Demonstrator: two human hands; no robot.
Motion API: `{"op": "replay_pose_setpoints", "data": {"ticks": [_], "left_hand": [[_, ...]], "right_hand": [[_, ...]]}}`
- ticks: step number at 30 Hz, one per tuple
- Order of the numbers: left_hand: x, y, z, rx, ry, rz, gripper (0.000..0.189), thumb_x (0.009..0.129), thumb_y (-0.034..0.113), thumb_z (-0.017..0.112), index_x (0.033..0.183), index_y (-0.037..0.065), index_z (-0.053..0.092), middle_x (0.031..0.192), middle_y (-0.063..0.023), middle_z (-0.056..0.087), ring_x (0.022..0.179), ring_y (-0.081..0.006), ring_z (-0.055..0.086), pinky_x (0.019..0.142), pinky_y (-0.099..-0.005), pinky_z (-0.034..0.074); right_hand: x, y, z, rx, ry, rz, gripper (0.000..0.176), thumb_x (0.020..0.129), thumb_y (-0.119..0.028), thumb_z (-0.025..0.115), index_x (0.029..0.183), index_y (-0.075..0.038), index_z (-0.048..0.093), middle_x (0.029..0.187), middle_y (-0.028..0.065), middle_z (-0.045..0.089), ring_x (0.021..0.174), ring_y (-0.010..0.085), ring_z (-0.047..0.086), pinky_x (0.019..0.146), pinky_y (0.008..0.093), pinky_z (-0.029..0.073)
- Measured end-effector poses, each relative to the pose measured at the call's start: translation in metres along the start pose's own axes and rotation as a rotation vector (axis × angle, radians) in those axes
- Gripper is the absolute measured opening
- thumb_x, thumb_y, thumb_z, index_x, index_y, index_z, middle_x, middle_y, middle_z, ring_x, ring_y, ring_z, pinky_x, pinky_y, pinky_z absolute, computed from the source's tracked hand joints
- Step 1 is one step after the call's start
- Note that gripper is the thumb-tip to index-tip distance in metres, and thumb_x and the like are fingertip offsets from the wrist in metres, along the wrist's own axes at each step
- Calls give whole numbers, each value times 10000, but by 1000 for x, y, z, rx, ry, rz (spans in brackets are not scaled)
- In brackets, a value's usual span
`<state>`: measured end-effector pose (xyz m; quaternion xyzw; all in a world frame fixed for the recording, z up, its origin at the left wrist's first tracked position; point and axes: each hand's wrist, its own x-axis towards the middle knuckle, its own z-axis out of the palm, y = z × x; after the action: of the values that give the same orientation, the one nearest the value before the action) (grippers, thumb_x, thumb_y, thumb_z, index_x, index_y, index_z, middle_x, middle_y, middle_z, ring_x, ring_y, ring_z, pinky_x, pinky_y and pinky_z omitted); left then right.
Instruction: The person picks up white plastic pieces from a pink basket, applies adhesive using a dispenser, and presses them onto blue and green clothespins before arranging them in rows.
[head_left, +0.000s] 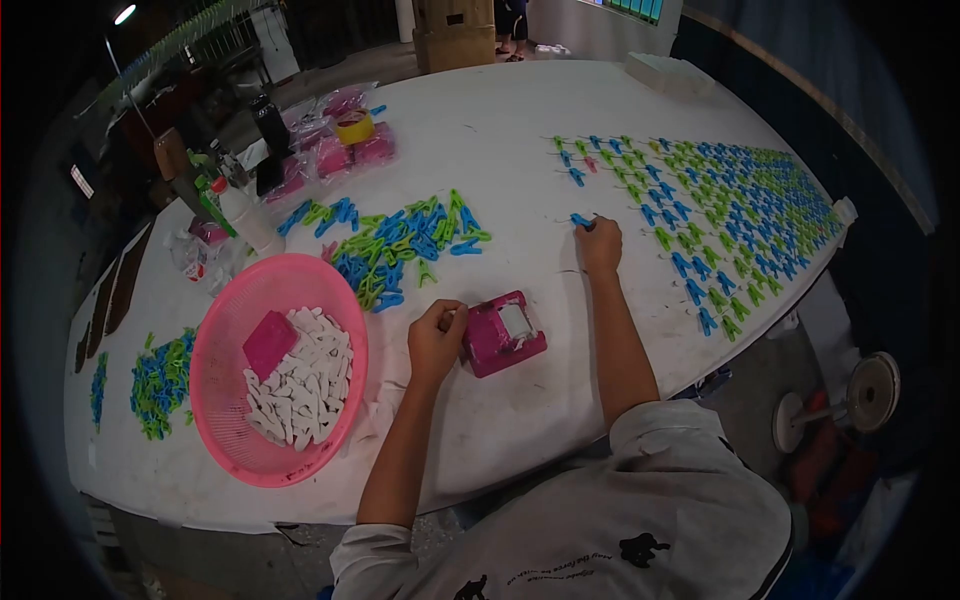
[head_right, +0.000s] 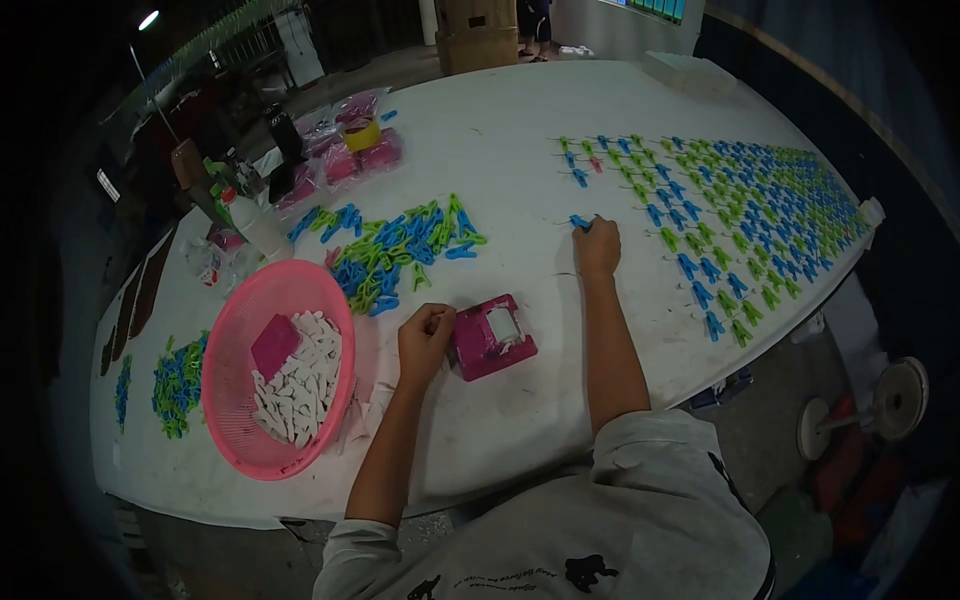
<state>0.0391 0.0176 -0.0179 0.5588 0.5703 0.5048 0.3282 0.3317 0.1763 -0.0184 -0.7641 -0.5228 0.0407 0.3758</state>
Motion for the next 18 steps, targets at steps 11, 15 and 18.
{"op": "replay_pose_setpoints", "data": {"ticks": [11, 15, 18], "left_hand": [[1, 11, -7, 30, -56, 7, 157, 906, 175, 699, 937, 21, 694, 660, -74, 643, 588, -103, 584, 584, -264, 465], [2, 10, -9, 11, -77, -3, 152, 904, 154, 700, 931, 6, 689, 675, -65, 641, 591, -109, 571, 584, -264, 460], [-3, 10, -6, -90, 90, 130, 120, 922, 109, 669, 942, -8, 681, 754, -42, 627, 646, -99, 532, 610, -250, 439]], "right_hand": [[48, 15, 4, -91, 140, 157, 261, 791, -228, 766, 893, 11, 737, 901, 180, 712, 826, 338, 692, 735, 432, 552], [51, 25, 8, -41, 142, 105, 314, 735, -250, 793, 891, 15, 727, 898, 195, 708, 825, 340, 688, 748, 427, 545], [69, 63, 24, 14, 307, -24, 486, 697, -245, 820, 1074, 29, 682, 851, 158, 691, 736, 277, 667, 706, 397, 532]]}}
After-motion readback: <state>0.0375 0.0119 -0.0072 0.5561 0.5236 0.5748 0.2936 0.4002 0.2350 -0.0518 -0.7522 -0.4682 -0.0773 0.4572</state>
